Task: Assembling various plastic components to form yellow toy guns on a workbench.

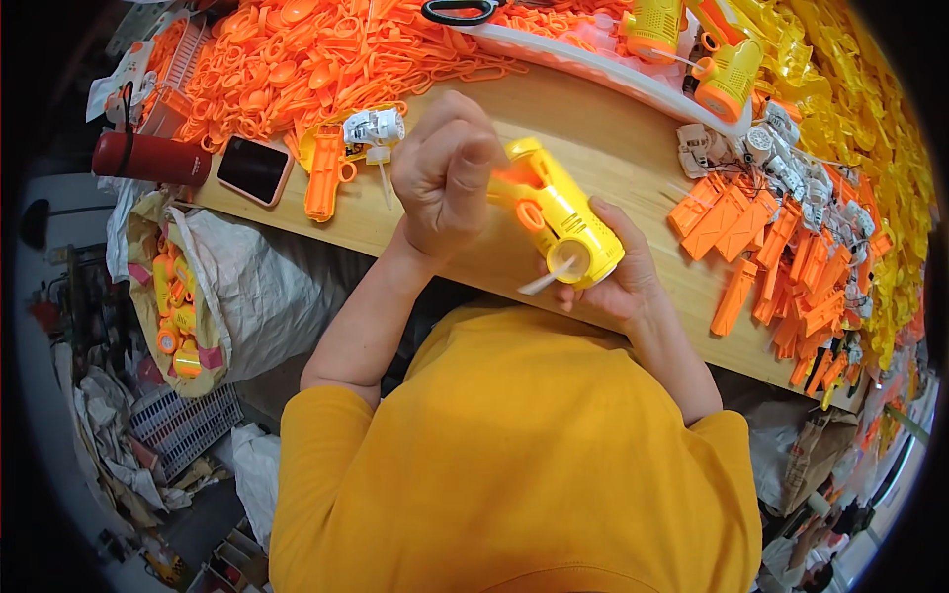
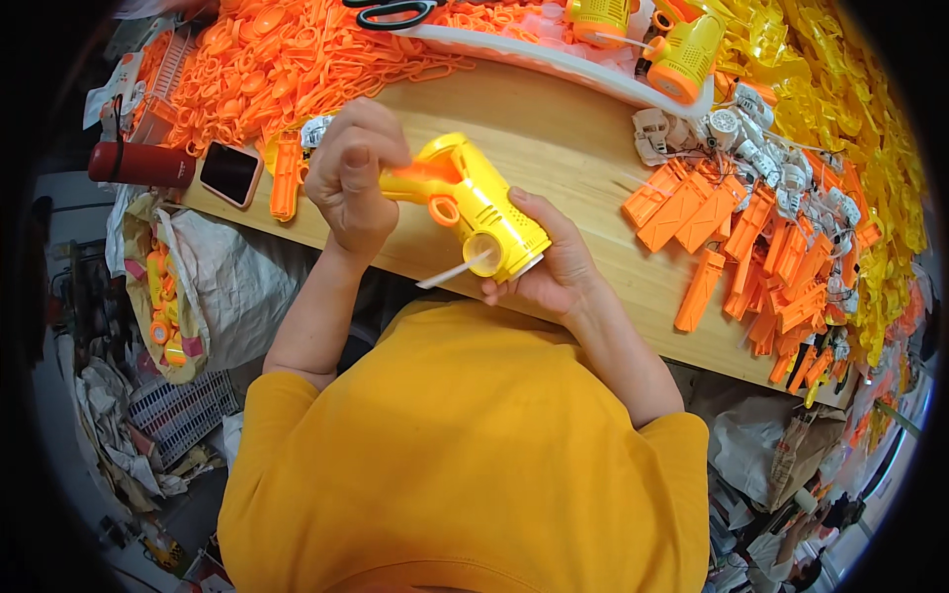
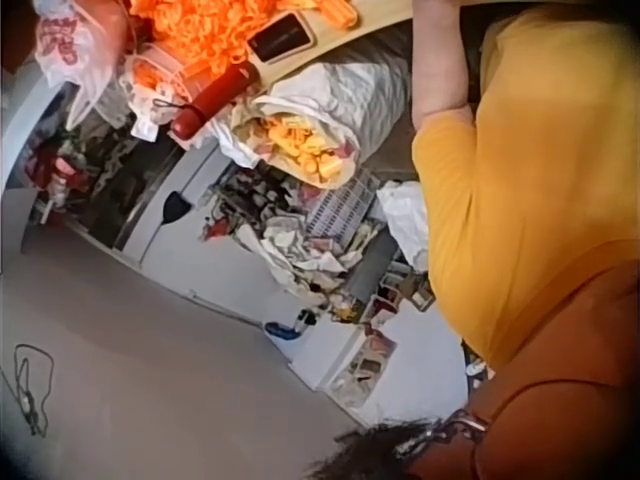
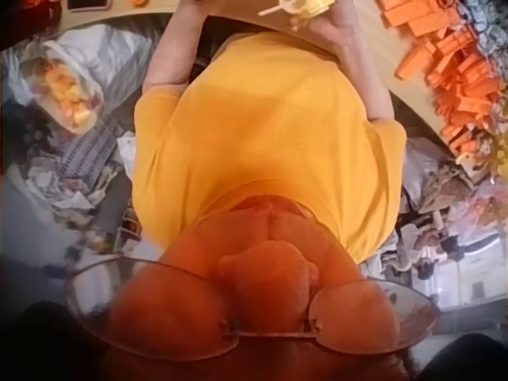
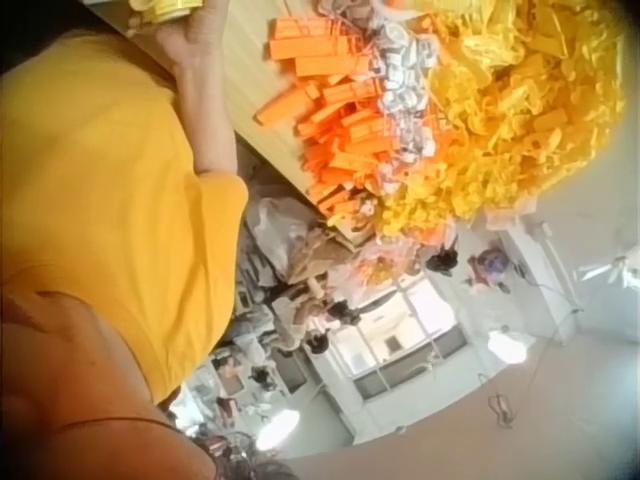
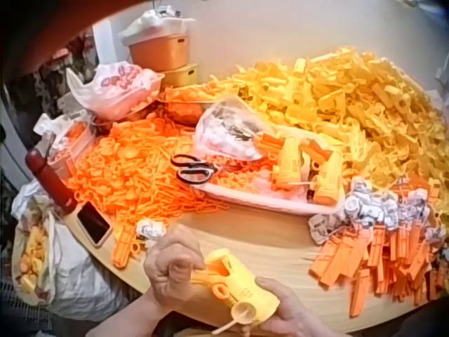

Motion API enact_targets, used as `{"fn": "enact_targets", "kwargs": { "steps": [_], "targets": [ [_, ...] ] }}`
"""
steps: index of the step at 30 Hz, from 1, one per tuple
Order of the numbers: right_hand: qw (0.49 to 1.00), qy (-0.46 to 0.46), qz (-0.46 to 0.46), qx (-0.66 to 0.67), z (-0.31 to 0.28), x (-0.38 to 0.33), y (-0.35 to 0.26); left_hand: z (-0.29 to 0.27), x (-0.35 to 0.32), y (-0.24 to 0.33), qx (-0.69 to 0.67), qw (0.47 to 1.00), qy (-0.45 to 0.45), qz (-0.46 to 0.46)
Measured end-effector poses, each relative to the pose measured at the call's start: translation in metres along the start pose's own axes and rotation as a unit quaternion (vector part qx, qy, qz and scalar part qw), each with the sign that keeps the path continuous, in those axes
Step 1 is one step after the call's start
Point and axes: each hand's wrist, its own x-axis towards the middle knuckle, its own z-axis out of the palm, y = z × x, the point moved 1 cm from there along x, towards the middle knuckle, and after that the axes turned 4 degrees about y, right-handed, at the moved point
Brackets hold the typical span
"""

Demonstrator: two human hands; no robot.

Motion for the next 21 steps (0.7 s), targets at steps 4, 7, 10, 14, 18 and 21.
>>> {"fn": "enact_targets", "kwargs": {
  "steps": [4, 7, 10, 14, 18, 21],
  "targets": [
    [0.997, 0.022, 0.068, 0.01, 0.016, 0.0, 0.001, -0.003, -0.004, -0.004, 0.0, 0.997, 0.008, -0.075],
    [0.996, -0.047, 0.072, -0.031, 0.004, 0.006, -0.003, -0.004, -0.005, -0.014, -0.034, 0.988, 0.097, -0.119],
    [0.972, -0.037, -0.117, -0.199, -0.007, 0.011, 0.001, -0.004, -0.002, -0.024, -0.058, 0.967, 0.16, -0.189],
    [0.759, 0.03, -0.499, -0.417, -0.001, 0.018, 0.014, 0.007, -0.014, -0.031, -0.085, 0.926, 0.205, -0.305],
    [0.645, -0.029, -0.601, -0.471, 0.002, 0.017, 0.005, 0.029, -0.036, -0.025, -0.108, 0.908, 0.171, -0.368],
    [0.648, -0.036, -0.597, -0.47, 0.002, 0.015, 0.004, 0.033, -0.04, -0.025, -0.157, 0.884, 0.155, -0.413]
  ]
}}
